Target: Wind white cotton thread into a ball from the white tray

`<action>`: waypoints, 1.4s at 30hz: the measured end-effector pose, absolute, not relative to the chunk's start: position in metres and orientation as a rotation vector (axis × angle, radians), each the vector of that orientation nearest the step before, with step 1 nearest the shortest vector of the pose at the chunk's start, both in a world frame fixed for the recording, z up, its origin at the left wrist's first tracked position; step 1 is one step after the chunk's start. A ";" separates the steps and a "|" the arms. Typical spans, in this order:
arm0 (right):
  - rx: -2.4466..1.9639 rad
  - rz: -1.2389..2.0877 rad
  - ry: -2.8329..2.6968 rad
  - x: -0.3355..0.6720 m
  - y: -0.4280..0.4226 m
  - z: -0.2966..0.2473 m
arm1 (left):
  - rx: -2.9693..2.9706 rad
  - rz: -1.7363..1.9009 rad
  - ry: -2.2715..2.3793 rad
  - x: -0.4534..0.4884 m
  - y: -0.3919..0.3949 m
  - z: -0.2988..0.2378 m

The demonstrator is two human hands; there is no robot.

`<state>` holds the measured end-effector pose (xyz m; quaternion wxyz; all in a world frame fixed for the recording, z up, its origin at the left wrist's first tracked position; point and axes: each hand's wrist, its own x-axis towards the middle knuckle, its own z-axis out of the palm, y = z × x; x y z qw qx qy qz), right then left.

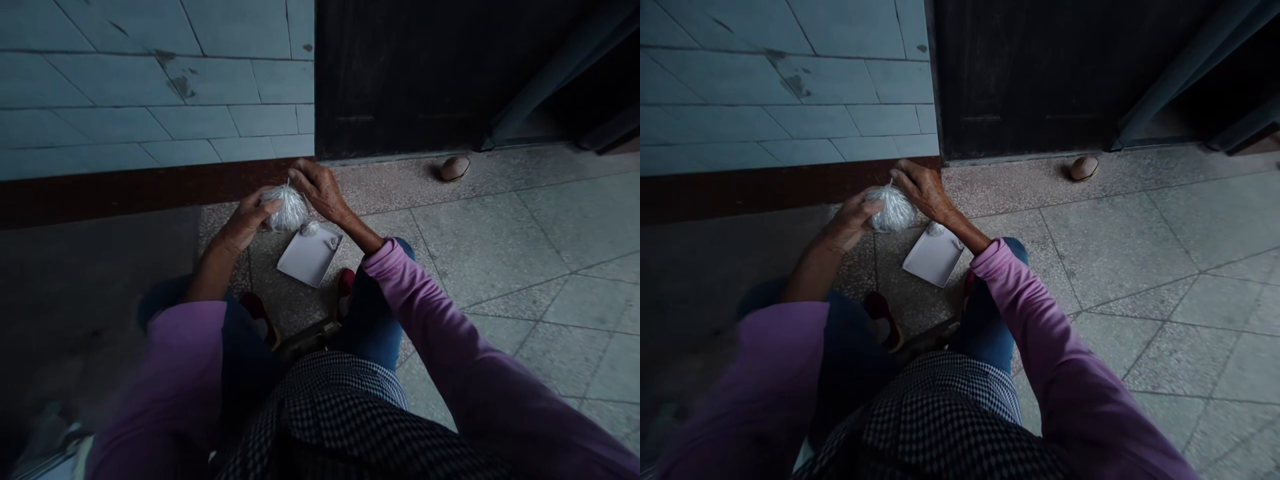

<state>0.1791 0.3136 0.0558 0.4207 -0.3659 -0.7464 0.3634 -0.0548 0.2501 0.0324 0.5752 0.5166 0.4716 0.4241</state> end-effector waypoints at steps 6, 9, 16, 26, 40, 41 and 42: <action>-0.949 0.999 -1.885 0.171 0.311 0.048 | 1.139 1.051 1.003 -0.057 0.247 0.029; -1.012 1.021 -1.940 0.164 0.313 0.041 | 1.059 1.194 0.981 -0.058 0.250 0.026; -0.988 0.992 -2.255 0.158 0.301 0.032 | 1.012 1.364 0.974 -0.069 0.266 0.023; -0.845 1.221 -2.146 0.168 0.271 0.073 | 1.361 1.223 1.406 -0.084 0.262 0.022; -1.002 1.193 -1.873 0.171 0.293 0.053 | 1.219 0.894 1.086 -0.067 0.230 0.038; -0.993 1.199 -1.873 0.169 0.295 0.051 | 1.219 0.927 1.106 -0.064 0.230 0.037; -0.984 1.206 -1.871 0.168 0.297 0.050 | 1.222 0.962 1.130 -0.062 0.231 0.035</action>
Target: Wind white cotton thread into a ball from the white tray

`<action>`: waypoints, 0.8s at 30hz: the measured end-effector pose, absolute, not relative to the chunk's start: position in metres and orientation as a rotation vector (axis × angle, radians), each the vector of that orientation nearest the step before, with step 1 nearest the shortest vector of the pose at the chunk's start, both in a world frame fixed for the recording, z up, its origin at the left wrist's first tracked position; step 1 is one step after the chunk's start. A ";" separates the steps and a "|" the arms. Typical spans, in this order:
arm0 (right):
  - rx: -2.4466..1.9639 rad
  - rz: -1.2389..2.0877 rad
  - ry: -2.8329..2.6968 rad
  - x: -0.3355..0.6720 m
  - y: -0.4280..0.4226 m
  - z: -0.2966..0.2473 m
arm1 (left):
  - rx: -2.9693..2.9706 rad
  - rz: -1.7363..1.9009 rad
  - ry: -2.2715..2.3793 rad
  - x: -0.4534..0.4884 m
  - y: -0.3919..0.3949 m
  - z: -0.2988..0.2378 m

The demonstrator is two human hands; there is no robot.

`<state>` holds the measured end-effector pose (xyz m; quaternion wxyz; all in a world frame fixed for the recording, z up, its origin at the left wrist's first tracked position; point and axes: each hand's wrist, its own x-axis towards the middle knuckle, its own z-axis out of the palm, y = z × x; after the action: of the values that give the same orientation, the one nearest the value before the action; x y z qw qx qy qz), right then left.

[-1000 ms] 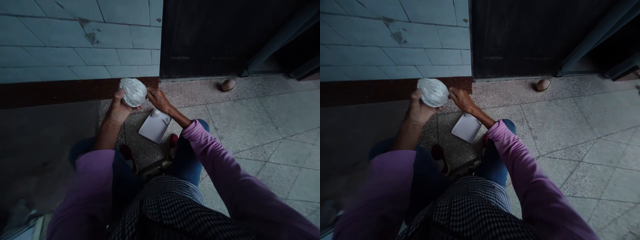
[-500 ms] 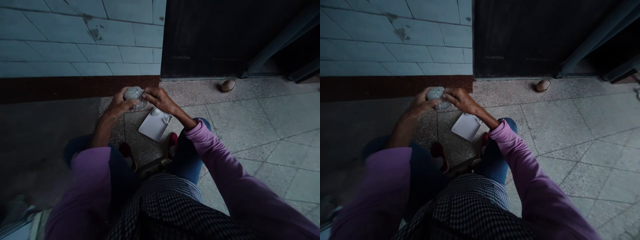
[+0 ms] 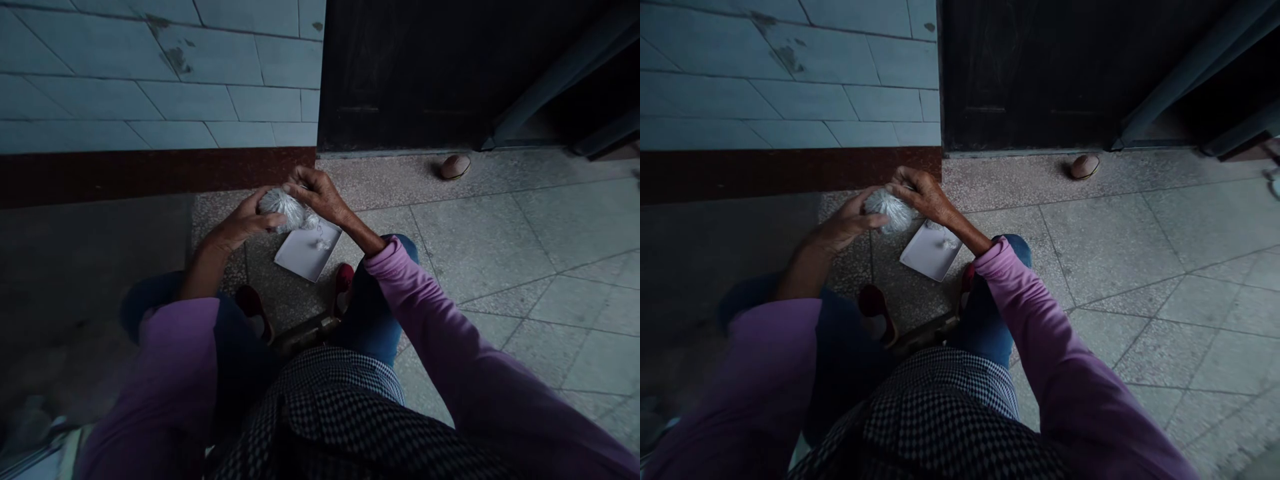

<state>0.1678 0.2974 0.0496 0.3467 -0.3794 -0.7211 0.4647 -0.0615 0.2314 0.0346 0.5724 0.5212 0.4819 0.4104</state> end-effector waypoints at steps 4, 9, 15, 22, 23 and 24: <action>-0.999 1.244 -1.827 0.162 0.308 0.047 | 1.223 1.064 1.154 -0.055 0.237 0.026; -1.013 1.284 -1.752 0.160 0.316 0.048 | 1.161 1.062 0.970 -0.057 0.237 0.025; -1.050 1.164 -1.964 0.157 0.298 0.050 | 1.034 1.284 1.014 -0.064 0.240 0.034; -0.948 1.268 -2.265 0.153 0.259 0.056 | 1.022 1.443 1.255 -0.079 0.258 0.012; -0.918 1.304 -2.255 0.154 0.257 0.059 | 1.054 1.455 1.307 -0.082 0.260 0.009; -0.894 1.329 -2.228 0.157 0.256 0.061 | 1.094 1.448 1.355 -0.084 0.262 0.006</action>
<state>0.1565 0.2565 0.0615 0.1973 -0.3192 -0.7960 0.4749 -0.0841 0.2618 0.0065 0.4244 0.4373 0.5416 0.5790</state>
